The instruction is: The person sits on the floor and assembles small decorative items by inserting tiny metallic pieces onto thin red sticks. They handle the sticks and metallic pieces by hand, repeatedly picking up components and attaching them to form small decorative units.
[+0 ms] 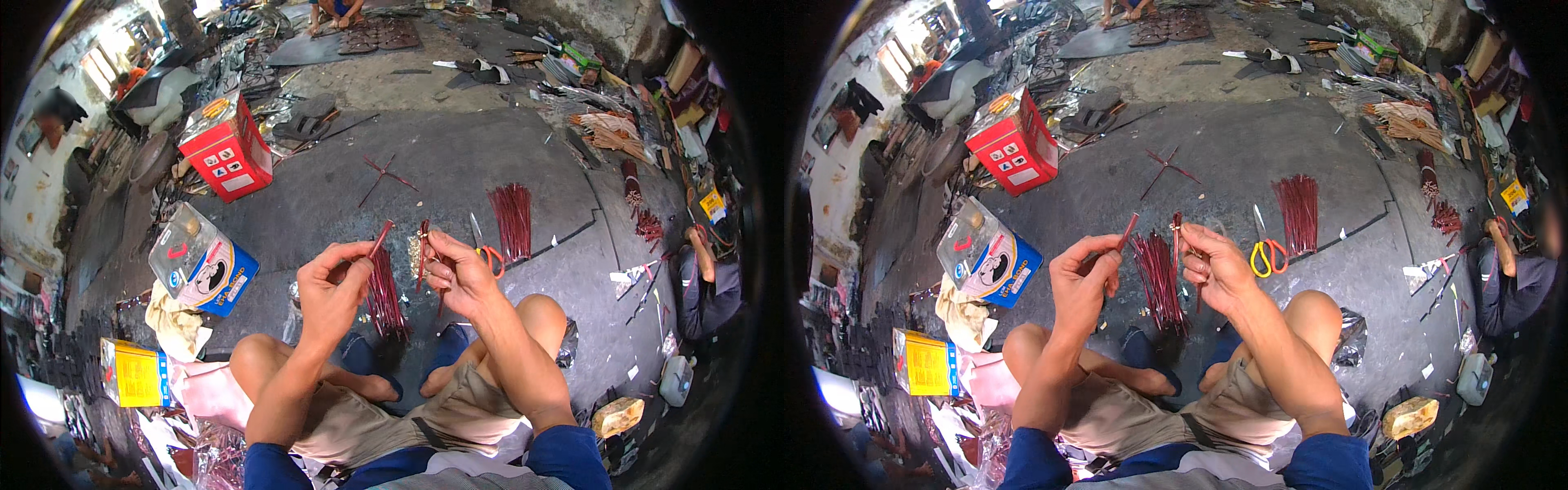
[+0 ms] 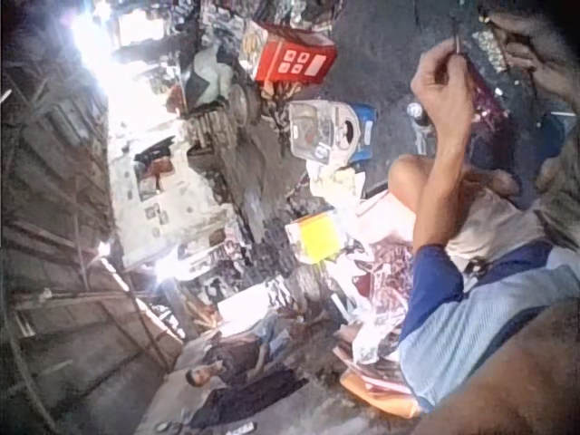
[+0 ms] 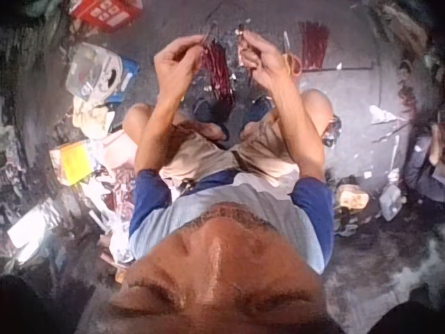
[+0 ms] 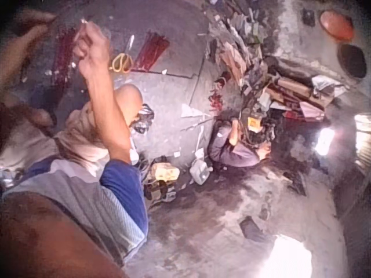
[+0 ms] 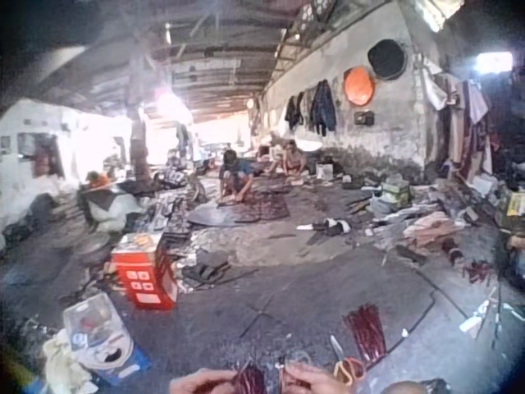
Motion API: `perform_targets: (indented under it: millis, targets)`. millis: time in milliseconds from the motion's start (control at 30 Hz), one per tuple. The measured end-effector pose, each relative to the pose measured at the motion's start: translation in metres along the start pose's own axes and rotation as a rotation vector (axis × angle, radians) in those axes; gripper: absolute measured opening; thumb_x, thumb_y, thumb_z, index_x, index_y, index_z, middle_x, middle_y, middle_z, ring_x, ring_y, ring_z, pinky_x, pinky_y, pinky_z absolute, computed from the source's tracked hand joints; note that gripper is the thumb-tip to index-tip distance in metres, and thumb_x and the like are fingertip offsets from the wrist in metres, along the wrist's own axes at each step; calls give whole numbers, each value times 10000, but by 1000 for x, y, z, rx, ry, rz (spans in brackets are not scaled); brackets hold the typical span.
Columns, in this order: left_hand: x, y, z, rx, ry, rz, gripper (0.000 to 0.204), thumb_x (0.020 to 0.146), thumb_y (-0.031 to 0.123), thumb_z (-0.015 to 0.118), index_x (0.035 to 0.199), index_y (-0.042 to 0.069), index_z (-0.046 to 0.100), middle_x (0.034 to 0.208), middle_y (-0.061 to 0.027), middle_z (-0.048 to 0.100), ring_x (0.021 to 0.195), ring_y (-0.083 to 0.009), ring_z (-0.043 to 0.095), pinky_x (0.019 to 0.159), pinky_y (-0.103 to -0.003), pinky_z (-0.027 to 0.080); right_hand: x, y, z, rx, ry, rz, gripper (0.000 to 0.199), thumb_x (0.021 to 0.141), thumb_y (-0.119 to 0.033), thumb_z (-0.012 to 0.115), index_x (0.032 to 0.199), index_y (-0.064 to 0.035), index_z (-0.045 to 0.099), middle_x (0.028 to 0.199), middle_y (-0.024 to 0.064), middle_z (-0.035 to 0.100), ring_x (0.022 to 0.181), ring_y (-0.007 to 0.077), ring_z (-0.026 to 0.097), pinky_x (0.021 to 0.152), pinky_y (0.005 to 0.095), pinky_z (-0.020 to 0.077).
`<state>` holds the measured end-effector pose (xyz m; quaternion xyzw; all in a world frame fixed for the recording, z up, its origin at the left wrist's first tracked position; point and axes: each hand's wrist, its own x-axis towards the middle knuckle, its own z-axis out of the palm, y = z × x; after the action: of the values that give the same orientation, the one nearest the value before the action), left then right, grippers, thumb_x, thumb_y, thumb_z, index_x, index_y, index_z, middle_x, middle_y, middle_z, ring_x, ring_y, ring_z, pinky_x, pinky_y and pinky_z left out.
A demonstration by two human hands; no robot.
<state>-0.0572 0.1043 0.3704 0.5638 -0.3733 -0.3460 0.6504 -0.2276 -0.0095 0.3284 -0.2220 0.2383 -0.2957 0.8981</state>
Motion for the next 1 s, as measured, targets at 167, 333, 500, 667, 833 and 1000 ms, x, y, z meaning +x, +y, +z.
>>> perform_targets:
  millis: [167, 333, 500, 667, 833, 1000]
  targets:
    - [-10, -6, 7, 0, -2, -37, 55, 853, 11, 699, 904, -3, 713, 744, 47, 615, 609, 7, 456, 537, -159, 342, -10, 8, 7, -44, -25, -58, 100, 960, -179, 612, 944, -81, 623, 774, -17, 574, 514, 24, 403, 443, 175, 310]
    - [-12, -14, 7, 38, 18, -19, 39, 840, 32, 709, 840, -4, 695, 692, 67, 576, 589, 12, 435, 513, -165, 326, -19, 16, 17, -186, 39, -128, 109, 941, -172, 644, 942, -63, 645, 790, -8, 591, 518, 20, 416, 442, 171, 314]
    - [-13, -15, 7, 64, 30, -44, 45, 822, 32, 704, 803, -3, 685, 646, 82, 541, 572, 18, 420, 499, -167, 315, -20, 20, 20, -258, 61, -155, 119, 918, -166, 679, 959, -56, 662, 789, -2, 608, 526, 19, 419, 449, 172, 308]
    - [-12, -20, 6, 94, 30, -16, 29, 820, 27, 695, 801, 6, 690, 640, 27, 600, 510, -18, 483, 459, -183, 352, -19, 22, 21, -302, 80, -173, 120, 915, -160, 684, 967, -54, 666, 787, 6, 615, 527, 24, 427, 452, 177, 313]
    - [-13, -18, 9, 109, 50, -10, 47, 810, 24, 696, 782, -8, 677, 634, 81, 534, 564, 17, 421, 496, -170, 321, -19, 23, 22, -422, 118, -234, 103, 912, -163, 688, 940, -65, 674, 756, -7, 599, 533, 24, 430, 461, 174, 326]
    - [-14, -15, 11, 110, 56, -34, 47, 809, 23, 702, 784, -12, 682, 648, 73, 546, 577, 12, 440, 508, -169, 336, -18, 25, 25, -584, 178, -373, 123, 895, -160, 710, 935, -47, 686, 750, -2, 629, 537, 17, 441, 462, 179, 323]
